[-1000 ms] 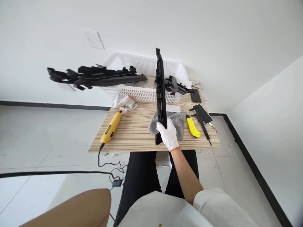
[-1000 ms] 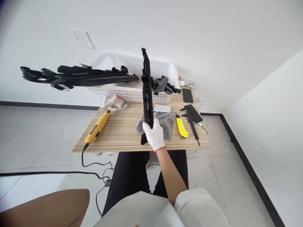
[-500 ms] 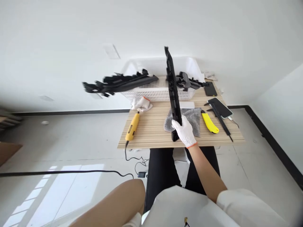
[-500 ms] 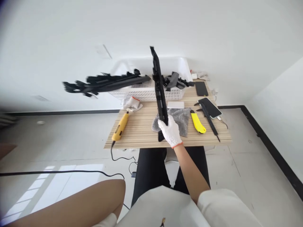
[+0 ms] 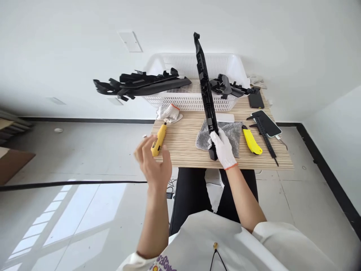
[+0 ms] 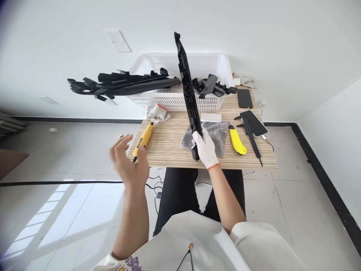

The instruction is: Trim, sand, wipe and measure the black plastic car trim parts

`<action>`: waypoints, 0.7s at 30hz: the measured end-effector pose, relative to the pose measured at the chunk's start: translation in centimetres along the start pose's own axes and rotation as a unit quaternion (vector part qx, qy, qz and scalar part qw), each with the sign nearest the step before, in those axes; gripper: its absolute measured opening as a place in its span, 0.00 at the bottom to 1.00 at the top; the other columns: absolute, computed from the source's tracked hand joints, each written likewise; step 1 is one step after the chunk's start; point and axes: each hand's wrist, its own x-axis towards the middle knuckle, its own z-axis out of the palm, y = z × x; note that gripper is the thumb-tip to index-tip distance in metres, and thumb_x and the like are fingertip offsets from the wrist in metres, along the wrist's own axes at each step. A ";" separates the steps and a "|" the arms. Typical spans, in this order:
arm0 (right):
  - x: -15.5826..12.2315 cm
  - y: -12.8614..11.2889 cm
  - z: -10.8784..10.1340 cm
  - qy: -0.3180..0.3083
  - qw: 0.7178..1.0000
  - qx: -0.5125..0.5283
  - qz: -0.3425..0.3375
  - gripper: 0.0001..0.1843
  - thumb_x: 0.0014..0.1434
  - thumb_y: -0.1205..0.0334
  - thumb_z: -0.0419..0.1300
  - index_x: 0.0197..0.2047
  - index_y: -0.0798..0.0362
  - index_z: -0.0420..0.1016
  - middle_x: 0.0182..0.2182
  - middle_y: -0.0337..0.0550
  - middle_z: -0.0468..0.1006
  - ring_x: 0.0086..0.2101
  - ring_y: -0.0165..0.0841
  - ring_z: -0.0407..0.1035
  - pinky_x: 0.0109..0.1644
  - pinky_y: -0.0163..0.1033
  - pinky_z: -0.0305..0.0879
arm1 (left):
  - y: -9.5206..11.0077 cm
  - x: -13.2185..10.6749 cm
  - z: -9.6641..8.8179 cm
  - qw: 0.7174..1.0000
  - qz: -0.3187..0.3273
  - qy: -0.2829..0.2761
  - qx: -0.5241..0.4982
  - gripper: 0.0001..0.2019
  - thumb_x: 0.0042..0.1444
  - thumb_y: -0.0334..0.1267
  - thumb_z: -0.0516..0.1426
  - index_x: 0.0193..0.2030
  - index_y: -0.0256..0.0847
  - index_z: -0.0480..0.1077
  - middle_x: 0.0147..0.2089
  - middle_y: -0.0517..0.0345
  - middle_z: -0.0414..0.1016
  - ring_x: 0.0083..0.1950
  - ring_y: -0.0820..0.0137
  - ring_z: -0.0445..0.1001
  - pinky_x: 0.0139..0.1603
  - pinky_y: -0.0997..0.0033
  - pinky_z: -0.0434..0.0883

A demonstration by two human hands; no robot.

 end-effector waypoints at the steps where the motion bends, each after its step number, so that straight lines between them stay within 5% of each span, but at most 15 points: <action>1: 0.1 -0.2 0.0 -0.015 0.999 0.040 0.009 0.22 0.61 0.47 0.61 0.54 0.48 0.71 0.27 0.30 0.71 0.25 0.26 0.67 0.31 0.31 0.66 | -0.8 0.6 0.3 0.999 -0.026 -0.002 0.031 0.30 0.67 0.44 0.57 0.72 0.38 0.58 0.73 0.34 0.58 0.77 0.45 0.51 0.75 0.37 0.54; 5: 0.1 -1.2 -1.0 -0.082 0.982 0.148 0.085 0.26 0.57 0.46 0.65 0.54 0.49 0.70 0.25 0.29 0.68 0.21 0.24 0.62 0.25 0.29 0.59 | -3.7 2.9 1.9 0.979 -0.098 -0.080 0.158 0.37 0.63 0.46 0.58 0.72 0.26 0.55 0.74 0.24 0.53 0.78 0.37 0.45 0.76 0.33 0.50; 9: -0.1 -1.9 -2.8 -0.207 0.943 0.207 0.159 0.35 0.62 0.32 0.53 0.61 0.49 0.70 0.23 0.28 0.65 0.16 0.24 0.52 0.18 0.29 0.47 | -4.4 3.3 2.1 0.976 -0.103 -0.102 0.164 0.23 0.68 0.43 0.50 0.64 0.29 0.65 0.64 0.29 0.69 0.69 0.41 0.64 0.68 0.39 0.64; 12: -0.2 -1.9 -3.6 -0.277 0.914 0.242 0.172 0.41 0.65 0.29 0.43 0.63 0.51 0.70 0.21 0.27 0.61 0.14 0.24 0.43 0.17 0.30 0.42 | -3.9 2.2 1.9 0.983 -0.115 -0.080 0.119 0.21 0.68 0.44 0.51 0.62 0.34 0.65 0.61 0.33 0.71 0.66 0.44 0.68 0.65 0.41 0.67; 16: -0.2 -1.7 -2.9 -0.273 0.921 0.217 0.175 0.50 0.63 0.23 0.35 0.66 0.53 0.68 0.19 0.26 0.55 0.14 0.23 0.34 0.16 0.29 0.35 | -2.6 -0.2 2.4 0.987 -0.158 0.015 0.024 0.22 0.67 0.48 0.55 0.61 0.37 0.63 0.59 0.37 0.70 0.64 0.49 0.69 0.65 0.46 0.68; 21: 0.9 -3.9 -0.1 -0.262 0.937 0.189 0.131 0.53 0.62 0.23 0.29 0.64 0.53 0.70 0.27 0.35 0.68 0.19 0.23 0.35 0.17 0.28 0.37 | 0.8 0.0 3.4 0.990 -0.109 0.036 -0.083 0.21 0.68 0.51 0.55 0.62 0.43 0.60 0.58 0.44 0.71 0.55 0.58 0.75 0.56 0.58 0.73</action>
